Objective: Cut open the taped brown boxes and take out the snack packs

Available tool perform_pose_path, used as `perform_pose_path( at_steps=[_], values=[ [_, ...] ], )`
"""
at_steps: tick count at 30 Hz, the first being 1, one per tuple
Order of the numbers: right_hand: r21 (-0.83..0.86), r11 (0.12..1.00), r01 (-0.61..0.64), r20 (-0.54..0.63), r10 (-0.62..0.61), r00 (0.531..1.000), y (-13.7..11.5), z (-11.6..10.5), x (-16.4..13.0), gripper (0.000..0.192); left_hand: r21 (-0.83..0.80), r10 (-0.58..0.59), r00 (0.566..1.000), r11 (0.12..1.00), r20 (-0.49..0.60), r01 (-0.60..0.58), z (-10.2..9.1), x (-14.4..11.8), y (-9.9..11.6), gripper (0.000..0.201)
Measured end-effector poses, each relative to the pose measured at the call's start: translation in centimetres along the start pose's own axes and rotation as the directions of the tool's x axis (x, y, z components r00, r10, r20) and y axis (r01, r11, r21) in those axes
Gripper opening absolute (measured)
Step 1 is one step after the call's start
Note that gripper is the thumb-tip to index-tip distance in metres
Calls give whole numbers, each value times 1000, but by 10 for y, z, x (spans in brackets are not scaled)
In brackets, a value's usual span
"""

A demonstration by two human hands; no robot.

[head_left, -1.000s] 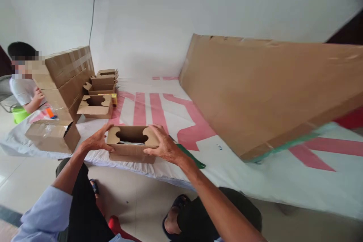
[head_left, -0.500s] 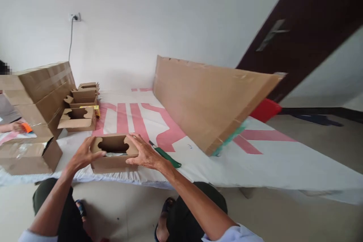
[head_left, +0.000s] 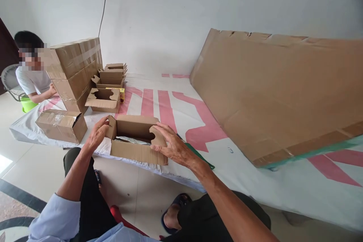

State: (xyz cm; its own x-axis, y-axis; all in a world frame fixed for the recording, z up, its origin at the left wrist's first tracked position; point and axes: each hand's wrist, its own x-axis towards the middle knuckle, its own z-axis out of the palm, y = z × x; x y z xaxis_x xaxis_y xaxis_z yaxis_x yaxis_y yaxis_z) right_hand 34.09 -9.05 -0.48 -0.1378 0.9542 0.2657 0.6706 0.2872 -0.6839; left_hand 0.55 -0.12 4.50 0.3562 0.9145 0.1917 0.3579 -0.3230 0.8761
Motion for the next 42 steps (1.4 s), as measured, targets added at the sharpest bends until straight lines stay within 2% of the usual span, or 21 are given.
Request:
perform_pose_path(
  at_steps=[2, 4, 7, 8, 10, 12, 15, 18, 21, 25, 27, 29, 32, 35, 38, 42],
  values=[
    [-56, 998, 13, -55, -16, 998, -3, 3, 4, 72, -27, -14, 1000, 1000, -1, 14, 1, -3, -9, 67],
    [-120, 993, 14, -91, -25, 996, -9, 5, 9, 62, 16, -4, 999, 1000, -35, 5, 5, -6, -15, 67],
    [-215, 977, 3, -114, -28, 993, -19, 5, 15, 45, 249, 96, 985, 967, -146, -58, 13, -10, -16, 61],
    [-248, 969, 8, -121, -39, 992, -23, 5, 17, 41, 330, 138, 979, 940, -153, -81, 15, -12, -14, 57],
    [-298, 953, 52, -103, -86, 991, -34, 3, 23, 37, 429, 175, 981, 895, -80, -125, 17, -16, -10, 48],
    [-301, 946, 121, -13, -131, 991, -47, 1, 29, 33, 448, 143, 989, 882, 42, -146, 19, -18, -4, 47],
    [-268, 951, 154, 191, -105, 976, -65, 2, 43, 26, 447, 79, 989, 885, 127, -128, 22, -21, 2, 71],
    [-301, 949, 90, 349, 22, 937, -76, 2, 60, 15, 455, 67, 991, 883, 120, -115, 25, -27, 3, 83],
    [-327, 944, 45, 490, 129, 862, -80, 1, 76, 15, 468, 102, 990, 874, 95, -134, 30, -37, 2, 82],
    [-279, 960, 24, 618, 160, 770, -83, 3, 87, 18, 497, 113, 993, 860, 42, -119, 36, -48, 2, 86],
    [-266, 964, 34, 646, 152, 748, -85, 7, 87, 18, 503, 112, 993, 857, 26, -110, 38, -49, 2, 87],
    [-282, 956, 83, 634, 121, 764, -86, 12, 85, 20, 500, 112, 994, 859, 22, -108, 39, -46, 1, 87],
    [-418, 894, 160, 543, 104, 833, -86, 17, 82, 28, 494, 96, 995, 864, 26, -96, 39, -40, 0, 87],
    [-494, 856, 155, 487, 125, 864, -81, 17, 81, 26, 493, 74, 997, 867, 18, -73, 39, -36, 0, 87],
    [-397, 907, 140, 497, 85, 864, -72, 13, 81, 24, 475, 77, 997, 877, 11, -72, 39, -35, -1, 87],
    [-235, 971, 45, 352, 42, 935, -63, 2, 75, 40, 432, 99, 995, 897, 10, -93, 39, -37, -1, 87]
  ],
)
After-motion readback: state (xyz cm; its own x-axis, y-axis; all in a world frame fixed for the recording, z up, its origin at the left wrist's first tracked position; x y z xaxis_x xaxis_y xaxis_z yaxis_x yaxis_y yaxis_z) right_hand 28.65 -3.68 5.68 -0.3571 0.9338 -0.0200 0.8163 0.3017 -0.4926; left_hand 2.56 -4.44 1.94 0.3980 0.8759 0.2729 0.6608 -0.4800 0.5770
